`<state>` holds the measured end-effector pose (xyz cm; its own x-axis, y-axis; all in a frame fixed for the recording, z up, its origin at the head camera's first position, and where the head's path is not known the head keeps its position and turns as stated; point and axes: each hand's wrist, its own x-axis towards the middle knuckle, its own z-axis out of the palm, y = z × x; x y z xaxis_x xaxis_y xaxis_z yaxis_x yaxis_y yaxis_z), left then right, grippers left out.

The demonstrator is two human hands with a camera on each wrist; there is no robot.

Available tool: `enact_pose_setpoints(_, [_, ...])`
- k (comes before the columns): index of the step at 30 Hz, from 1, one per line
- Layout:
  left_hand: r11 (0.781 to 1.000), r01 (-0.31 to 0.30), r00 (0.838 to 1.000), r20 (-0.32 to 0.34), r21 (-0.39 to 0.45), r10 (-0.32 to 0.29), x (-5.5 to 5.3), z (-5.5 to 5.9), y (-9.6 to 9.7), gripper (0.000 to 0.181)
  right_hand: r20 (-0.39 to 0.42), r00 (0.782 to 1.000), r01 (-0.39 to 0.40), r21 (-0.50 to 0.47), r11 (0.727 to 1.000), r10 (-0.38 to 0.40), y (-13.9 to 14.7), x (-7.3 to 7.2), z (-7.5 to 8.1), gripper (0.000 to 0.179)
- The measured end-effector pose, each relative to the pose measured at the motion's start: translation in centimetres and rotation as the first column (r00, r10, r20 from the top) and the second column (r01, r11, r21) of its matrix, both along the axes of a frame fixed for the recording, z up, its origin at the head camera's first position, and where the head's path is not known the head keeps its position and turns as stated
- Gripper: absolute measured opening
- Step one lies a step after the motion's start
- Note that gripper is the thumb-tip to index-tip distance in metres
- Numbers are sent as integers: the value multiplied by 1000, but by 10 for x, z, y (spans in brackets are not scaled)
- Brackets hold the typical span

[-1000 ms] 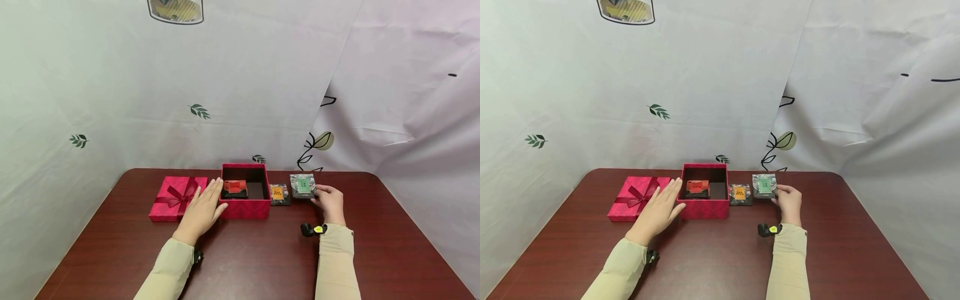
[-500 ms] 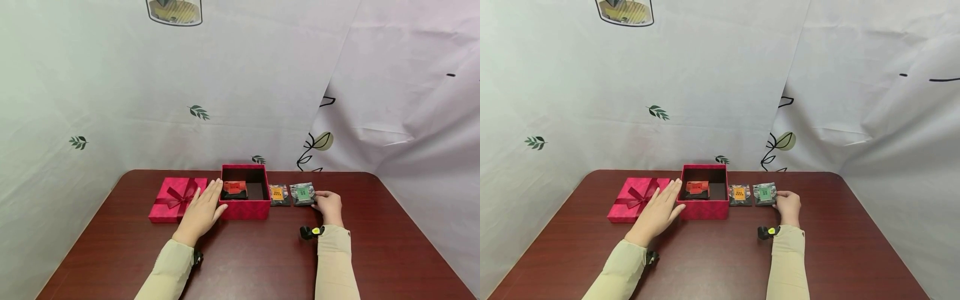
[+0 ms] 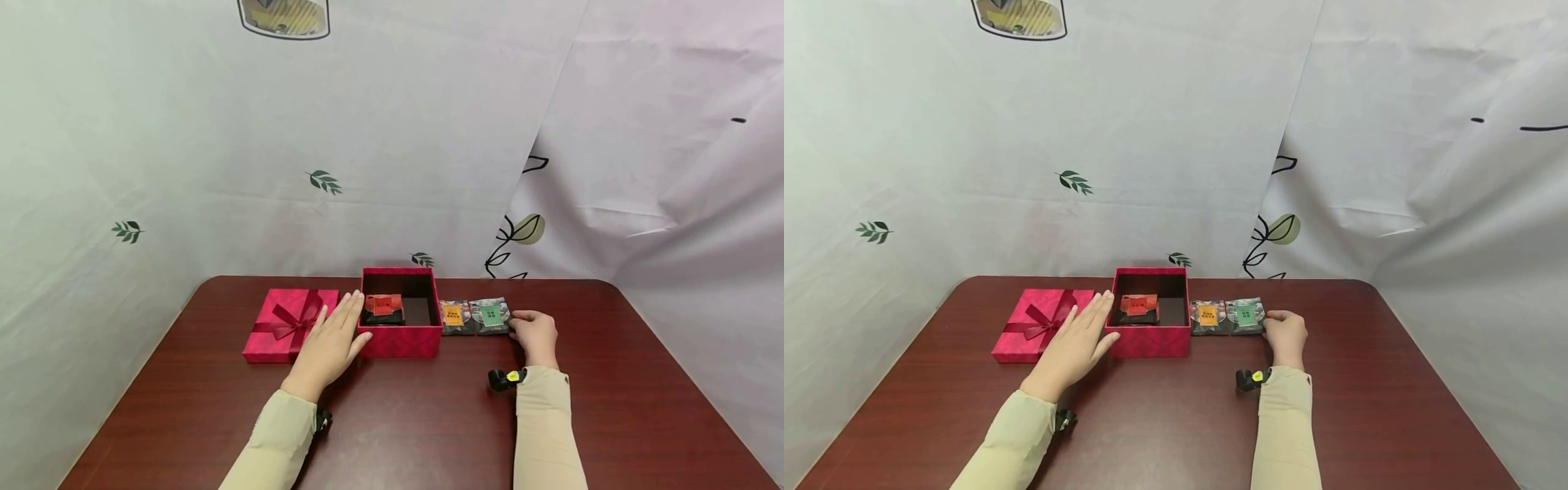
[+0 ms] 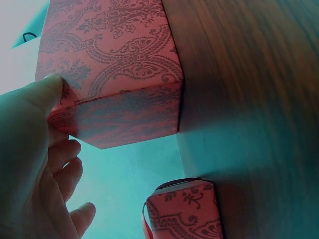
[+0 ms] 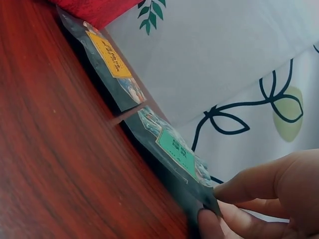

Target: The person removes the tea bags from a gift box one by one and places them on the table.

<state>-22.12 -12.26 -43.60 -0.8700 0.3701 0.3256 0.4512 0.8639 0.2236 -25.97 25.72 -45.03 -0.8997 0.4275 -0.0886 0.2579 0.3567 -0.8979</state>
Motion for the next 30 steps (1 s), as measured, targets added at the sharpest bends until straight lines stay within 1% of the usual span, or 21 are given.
enact_pose_setpoints(3, [1000, -1, 1000, 1, 0, 1, 0, 0, 0, 74, -15, 1000, 16, 91, 996, -15, -1, 0, 0, 31])
enact_pose_setpoints(6, [1000, -3, 1000, 4, -1, 3, 1, 1, 0, 73, -40, 999, 30, 153, 988, -24, -1, 0, 1, 29])
enact_pose_setpoints(9, [1000, -5, 1000, 8, -2, 5, 1, 1, 1, 73, -67, 997, 33, 186, 982, -21, -2, 0, 5, 29])
enact_pose_setpoints(11, [1000, -5, 1000, 9, -2, 5, 1, 1, 1, 73, -86, 996, 29, 188, 982, -13, -3, -1, 9, 29])
enact_pose_setpoints(15, [1000, -7, 1000, 10, -1, 7, 0, 1, 1, 73, -112, 994, 3, 154, 988, 14, -10, -3, 20, 28])
enact_pose_setpoints(19, [1000, -9, 1000, 14, -6, 9, 0, 1, 1, 74, -138, 989, -49, 64, 997, 58, -21, -2, 33, 27])
enact_pose_setpoints(22, [1000, -10, 1000, 14, -7, 10, 0, 1, 1, 74, -165, 981, -102, -4, 995, 99, -31, 0, 43, 28])
enact_pose_setpoints(25, [1000, -11, 1000, 15, -7, 12, 0, 1, 1, 74, -195, 970, -152, -26, 988, 144, -42, 1, 51, 27])
enact_pose_setpoints(30, [1000, -15, 1000, 19, -12, 16, 0, 1, 1, 74, -247, 947, -218, -20, 976, 207, -61, 4, 60, 24])
